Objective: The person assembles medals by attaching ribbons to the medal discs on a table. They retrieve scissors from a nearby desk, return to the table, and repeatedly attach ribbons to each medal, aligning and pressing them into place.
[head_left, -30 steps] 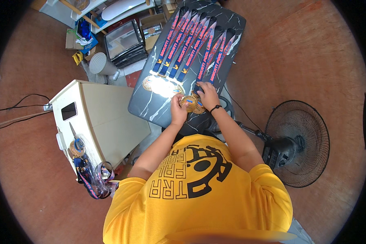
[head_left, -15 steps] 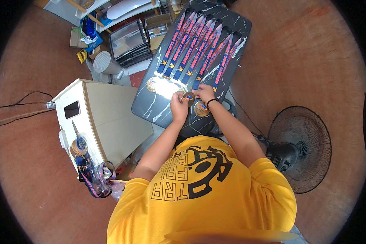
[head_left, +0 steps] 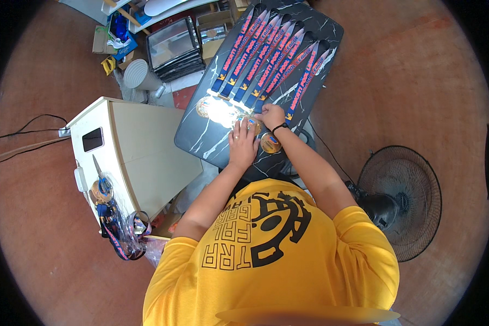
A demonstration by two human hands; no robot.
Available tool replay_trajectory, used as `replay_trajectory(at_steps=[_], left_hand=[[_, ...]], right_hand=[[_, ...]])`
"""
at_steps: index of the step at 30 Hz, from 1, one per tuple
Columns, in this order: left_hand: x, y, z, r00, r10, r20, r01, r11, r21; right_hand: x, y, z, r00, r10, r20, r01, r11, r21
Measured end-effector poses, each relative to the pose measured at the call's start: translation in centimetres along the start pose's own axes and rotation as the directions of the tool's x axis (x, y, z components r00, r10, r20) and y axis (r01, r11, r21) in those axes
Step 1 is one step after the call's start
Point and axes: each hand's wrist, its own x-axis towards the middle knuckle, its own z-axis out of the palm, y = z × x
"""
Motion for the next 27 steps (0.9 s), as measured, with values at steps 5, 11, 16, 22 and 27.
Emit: replay_trajectory(at_steps=[5, 11, 16, 22, 27], left_hand=[[-1.0, 0.1, 0.4, 0.971, 0.003, 0.239, -0.022, 0.997, 0.078], [-1.7, 0.1, 0.6, 0.961, -0.002, 0.276, -0.019, 0.997, 0.074], [-2.2, 0.0, 1.0, 0.965, 0.013, 0.261, -0.032, 0.997, 0.069], [-2.5, -0.2, 0.5, 0.949, 0.019, 0.316, -0.050, 0.995, 0.090], [-2.6, -0.6, -0.4, 0.940, 0.043, 0.339, -0.084, 0.991, 0.105]], right_hand=[[0.1, -0.5, 0.3, 0.993, 0.025, -0.113, -0.022, 0.999, 0.031], [1.7, 1.3, 1.0, 0.994, 0.070, -0.088, -0.059, 0.990, 0.129], [2.2, 1.2, 0.9, 0.974, 0.213, 0.081, -0.227, 0.892, 0.390], [2.0, 0.9, 1.1, 0.985, 0.172, 0.024, -0.170, 0.919, 0.356], [2.1, 2.0, 2.6, 0.989, 0.047, -0.142, -0.022, 0.985, 0.170]])
